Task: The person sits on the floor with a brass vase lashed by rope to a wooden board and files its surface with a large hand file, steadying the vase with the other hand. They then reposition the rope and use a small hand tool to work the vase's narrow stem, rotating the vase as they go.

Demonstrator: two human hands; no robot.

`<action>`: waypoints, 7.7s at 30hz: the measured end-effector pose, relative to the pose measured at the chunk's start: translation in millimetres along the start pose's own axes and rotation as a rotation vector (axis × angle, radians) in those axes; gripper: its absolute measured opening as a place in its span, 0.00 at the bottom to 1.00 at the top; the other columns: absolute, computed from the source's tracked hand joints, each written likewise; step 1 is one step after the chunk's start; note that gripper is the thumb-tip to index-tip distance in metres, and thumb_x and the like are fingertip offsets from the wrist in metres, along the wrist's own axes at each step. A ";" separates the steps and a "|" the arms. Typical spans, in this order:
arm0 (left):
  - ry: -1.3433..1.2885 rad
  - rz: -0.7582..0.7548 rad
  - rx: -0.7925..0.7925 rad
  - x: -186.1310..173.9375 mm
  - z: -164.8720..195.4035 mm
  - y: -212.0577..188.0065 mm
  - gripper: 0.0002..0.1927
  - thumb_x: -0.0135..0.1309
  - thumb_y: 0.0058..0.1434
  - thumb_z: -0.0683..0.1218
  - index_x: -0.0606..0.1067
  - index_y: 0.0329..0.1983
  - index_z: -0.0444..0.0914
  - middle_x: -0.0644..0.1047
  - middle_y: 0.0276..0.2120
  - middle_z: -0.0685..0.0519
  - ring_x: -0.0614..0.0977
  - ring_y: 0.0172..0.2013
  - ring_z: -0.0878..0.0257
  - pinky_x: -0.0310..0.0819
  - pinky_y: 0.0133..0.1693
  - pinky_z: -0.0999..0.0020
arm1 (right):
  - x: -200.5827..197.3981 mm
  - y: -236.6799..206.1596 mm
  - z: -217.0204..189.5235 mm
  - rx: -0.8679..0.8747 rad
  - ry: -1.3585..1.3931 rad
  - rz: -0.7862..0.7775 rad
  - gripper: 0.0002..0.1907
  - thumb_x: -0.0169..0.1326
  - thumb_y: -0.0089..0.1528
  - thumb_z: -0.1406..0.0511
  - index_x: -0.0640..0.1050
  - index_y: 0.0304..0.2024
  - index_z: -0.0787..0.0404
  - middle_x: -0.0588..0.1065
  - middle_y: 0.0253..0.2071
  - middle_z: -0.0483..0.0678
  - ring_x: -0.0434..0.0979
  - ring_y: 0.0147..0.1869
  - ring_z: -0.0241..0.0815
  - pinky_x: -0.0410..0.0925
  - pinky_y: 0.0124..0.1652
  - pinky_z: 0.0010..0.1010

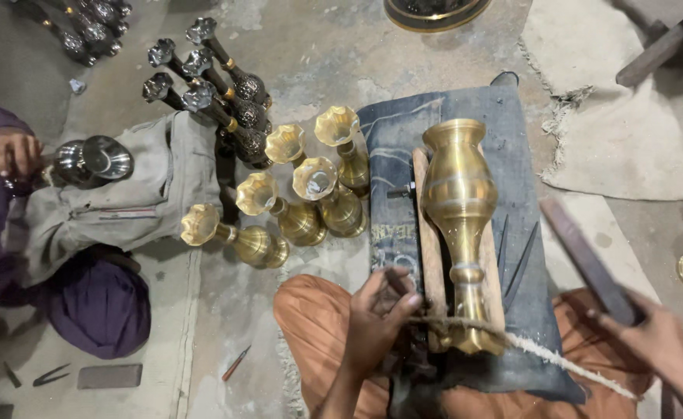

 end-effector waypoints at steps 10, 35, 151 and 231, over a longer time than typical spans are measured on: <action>-0.074 -0.039 -0.090 -17.8 -38.0 -114.7 0.18 0.57 0.64 0.36 0.72 0.58 0.32 0.79 0.39 0.55 0.80 0.37 0.71 0.78 0.41 0.75 | -0.2 -115.1 -26.3 0.044 0.039 -0.145 0.28 0.69 0.56 0.58 0.81 0.56 0.63 0.86 0.43 0.55 0.87 0.46 0.47 0.75 0.49 0.37; -0.026 0.074 -0.136 -112.3 -86.7 -124.0 0.18 0.57 0.64 0.40 0.74 0.57 0.36 0.78 0.37 0.57 0.77 0.34 0.71 0.74 0.37 0.75 | -15.9 -133.0 -7.1 0.195 -0.180 -0.083 0.31 0.67 0.55 0.49 0.83 0.54 0.60 0.86 0.37 0.58 0.88 0.43 0.51 0.77 0.48 0.41; 0.920 -0.067 0.974 45.9 -78.4 -113.5 0.20 0.61 0.60 0.39 0.76 0.56 0.38 0.75 0.41 0.48 0.79 0.39 0.52 0.78 0.39 0.57 | 37.1 -134.1 -165.8 -0.357 0.806 0.164 0.15 0.64 0.52 0.78 0.78 0.41 0.70 0.79 0.47 0.58 0.82 0.51 0.45 0.76 0.48 0.30; 0.864 -0.081 0.914 38.3 -94.6 -112.6 0.25 0.60 0.60 0.40 0.72 0.63 0.39 0.74 0.40 0.47 0.80 0.37 0.53 0.78 0.36 0.58 | 40.6 -113.0 -178.0 -0.446 0.756 0.125 0.10 0.64 0.53 0.78 0.80 0.36 0.70 0.80 0.41 0.54 0.82 0.40 0.38 0.75 0.37 0.21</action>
Point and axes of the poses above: each hand's wrist, its own y-axis towards the middle knuckle, its own x-axis out of the palm, z = x × y, the point moved 9 cm from there along y, towards the middle knuckle
